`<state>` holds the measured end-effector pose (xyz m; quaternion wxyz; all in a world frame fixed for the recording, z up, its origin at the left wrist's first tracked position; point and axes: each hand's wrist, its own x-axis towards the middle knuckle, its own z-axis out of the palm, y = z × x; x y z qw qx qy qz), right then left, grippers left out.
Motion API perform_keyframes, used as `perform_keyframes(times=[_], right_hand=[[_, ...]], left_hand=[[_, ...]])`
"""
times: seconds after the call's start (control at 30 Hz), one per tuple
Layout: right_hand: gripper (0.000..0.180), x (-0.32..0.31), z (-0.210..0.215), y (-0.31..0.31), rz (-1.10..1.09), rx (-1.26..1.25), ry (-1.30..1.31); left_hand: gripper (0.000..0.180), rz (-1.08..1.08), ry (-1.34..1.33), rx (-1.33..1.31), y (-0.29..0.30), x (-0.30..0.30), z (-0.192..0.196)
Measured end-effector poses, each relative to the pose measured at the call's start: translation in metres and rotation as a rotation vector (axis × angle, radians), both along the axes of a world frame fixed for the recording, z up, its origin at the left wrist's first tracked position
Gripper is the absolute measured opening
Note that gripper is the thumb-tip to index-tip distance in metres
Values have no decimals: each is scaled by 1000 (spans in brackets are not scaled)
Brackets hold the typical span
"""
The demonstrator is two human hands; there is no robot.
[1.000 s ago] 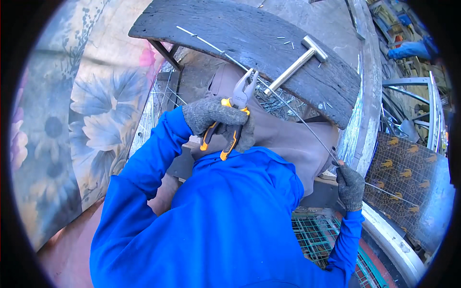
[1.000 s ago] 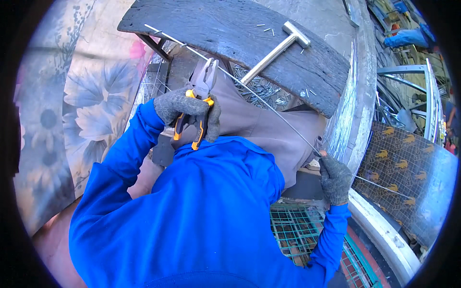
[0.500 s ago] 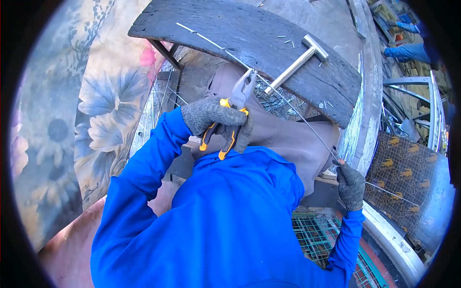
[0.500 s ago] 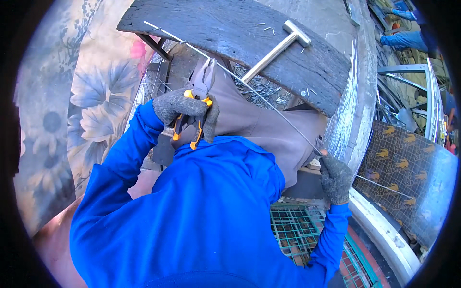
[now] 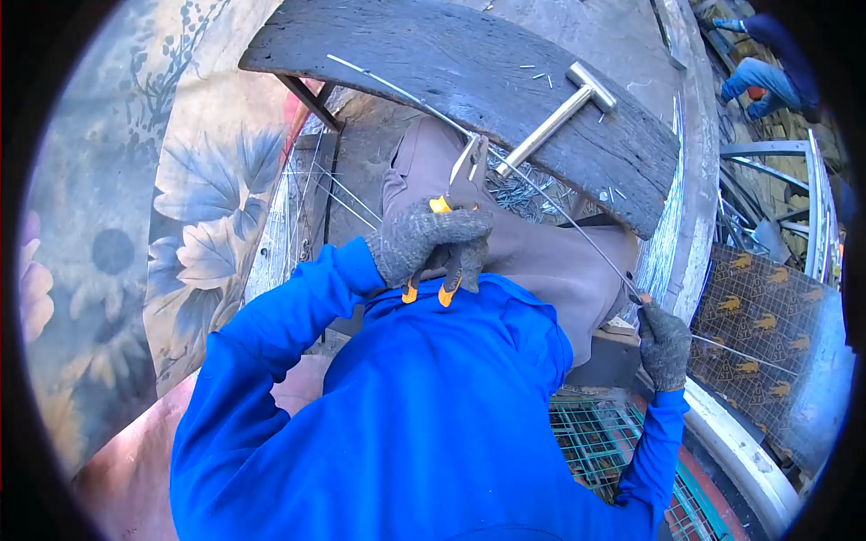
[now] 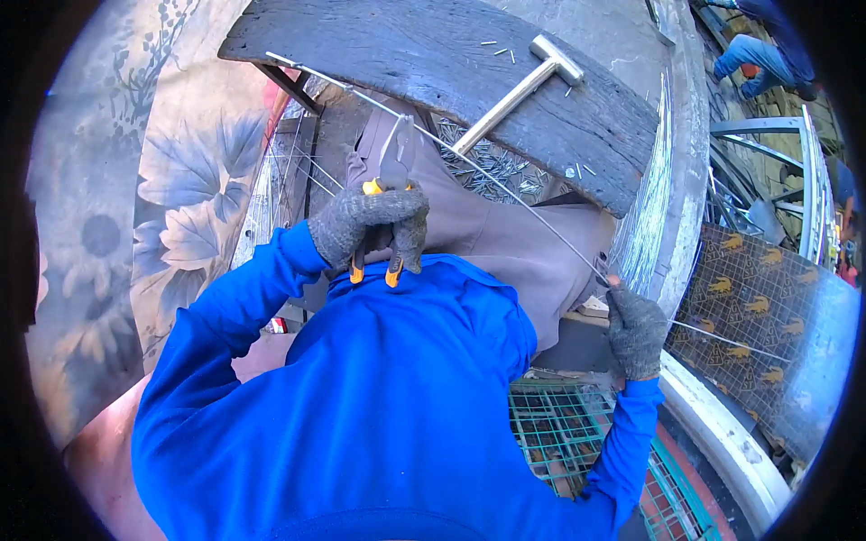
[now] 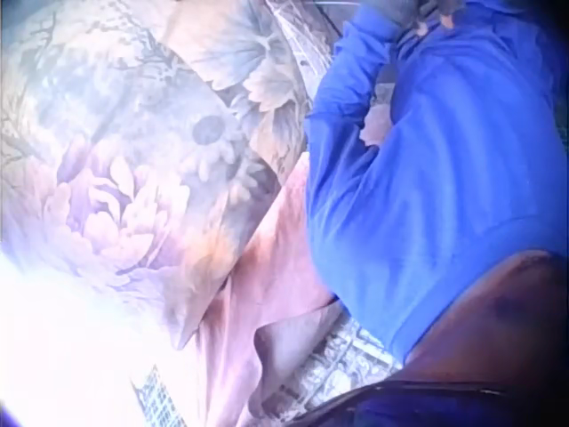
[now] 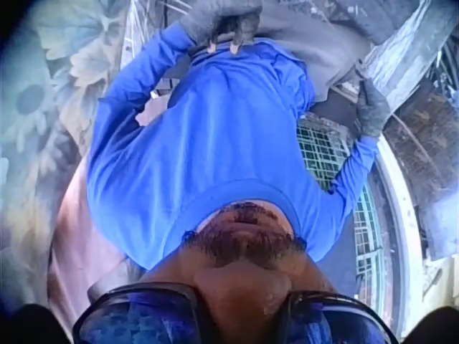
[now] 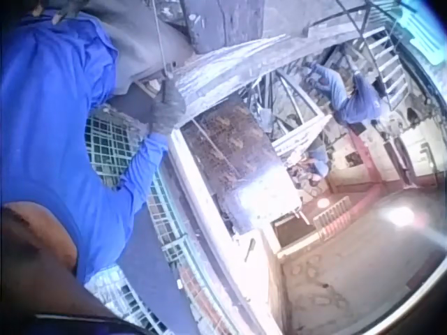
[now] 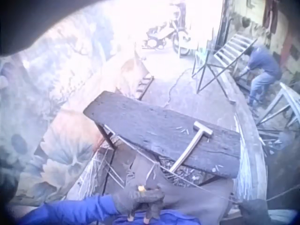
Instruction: Shaping and cutting metal wire using pliers and a hammer on a wooden block.
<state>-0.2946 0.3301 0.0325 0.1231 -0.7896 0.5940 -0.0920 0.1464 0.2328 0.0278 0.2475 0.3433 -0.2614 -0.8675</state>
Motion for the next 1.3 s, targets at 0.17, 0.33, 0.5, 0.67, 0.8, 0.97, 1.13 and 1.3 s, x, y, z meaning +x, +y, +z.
perform_keyframes(times=[0.17, 0.33, 0.5, 0.67, 0.8, 0.97, 1.13, 1.3], right_hand=[[42, -6, 2, -5, 12, -117, -44], [41, -14, 0, -5, -37, -104, 18], [37, -17, -3, 0, -58, -131, 78], [27, 1, -9, -3, -92, 98, 77], [25, 26, -18, -15, -79, 110, -101], [26, 105, -6, -42, 9, 160, -522], [25, 163, -13, -50, 120, -174, -456], [23, 174, -20, -47, -149, -150, -751]], left_hand=[[25, -87, -122, -105, 1, 1, 3], [22, -117, -433, -232, 2, -2, 6], [26, -203, -551, -418, 3, 1, -1], [27, -275, -239, -280, 3, -1, 8], [27, -282, -256, -330, 15, -14, -3], [30, -376, -351, -220, 25, -34, -3], [37, -352, -337, -293, 34, -46, -15], [30, -394, -120, -345, 35, -47, -27]])
